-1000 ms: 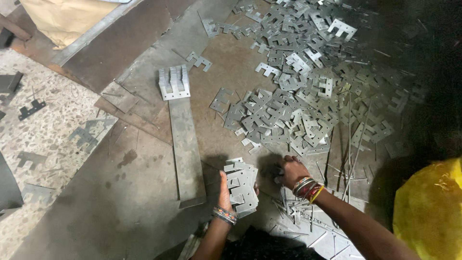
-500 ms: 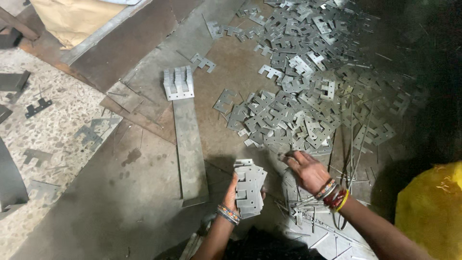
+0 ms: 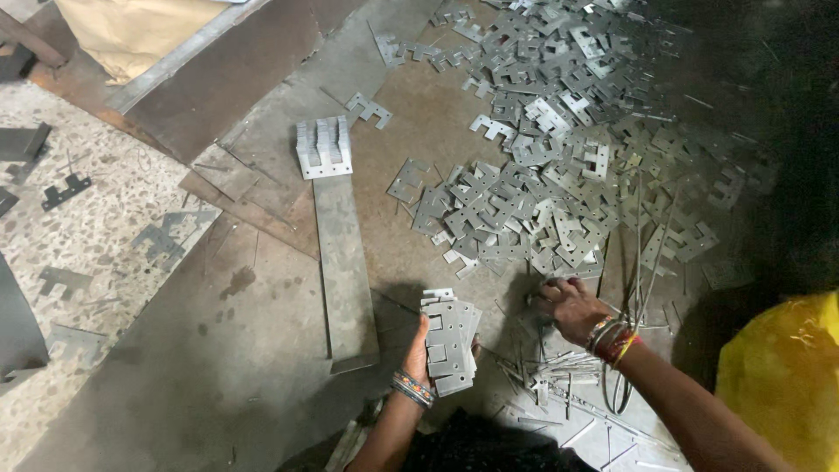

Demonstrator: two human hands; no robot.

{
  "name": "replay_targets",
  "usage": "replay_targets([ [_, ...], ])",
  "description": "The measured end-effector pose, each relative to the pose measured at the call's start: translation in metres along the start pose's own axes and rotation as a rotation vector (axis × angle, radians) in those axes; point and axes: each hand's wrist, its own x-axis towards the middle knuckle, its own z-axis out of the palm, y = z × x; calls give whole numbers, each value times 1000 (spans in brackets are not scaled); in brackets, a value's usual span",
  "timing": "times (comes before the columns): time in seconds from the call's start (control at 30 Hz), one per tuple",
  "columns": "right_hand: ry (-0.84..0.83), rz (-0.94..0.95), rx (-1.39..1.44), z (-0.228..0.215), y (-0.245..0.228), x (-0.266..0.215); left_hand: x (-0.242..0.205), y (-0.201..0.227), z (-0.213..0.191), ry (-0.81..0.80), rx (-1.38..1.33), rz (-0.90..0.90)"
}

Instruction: The person sits on the floor and sorts a large pile of small, silver metal brackets. They pick up the brackets one by one or in small groups, align them, and stack them into neat piles on a flat metal bar placed on the floor.

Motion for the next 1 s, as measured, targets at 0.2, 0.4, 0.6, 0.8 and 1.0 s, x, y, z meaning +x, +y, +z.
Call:
replay_targets([
  [0.2,-8,29,-67,-17,-2,8,0,-3,4,-34,-28,-27],
  [0.4,92,450,509,-32,8,2,3,-8,-19,-27,-37,-13],
  [0.6,110,119,1213,-56,-17,8,11,-10,-29,58,-3,-4],
  [0.8,300,352,645,-61,-14,58,0,6,-12,-62,-51,-145],
  [1.0,364,311,308,-32,-11,130,-1,12,-22,-15,-28,-31],
])
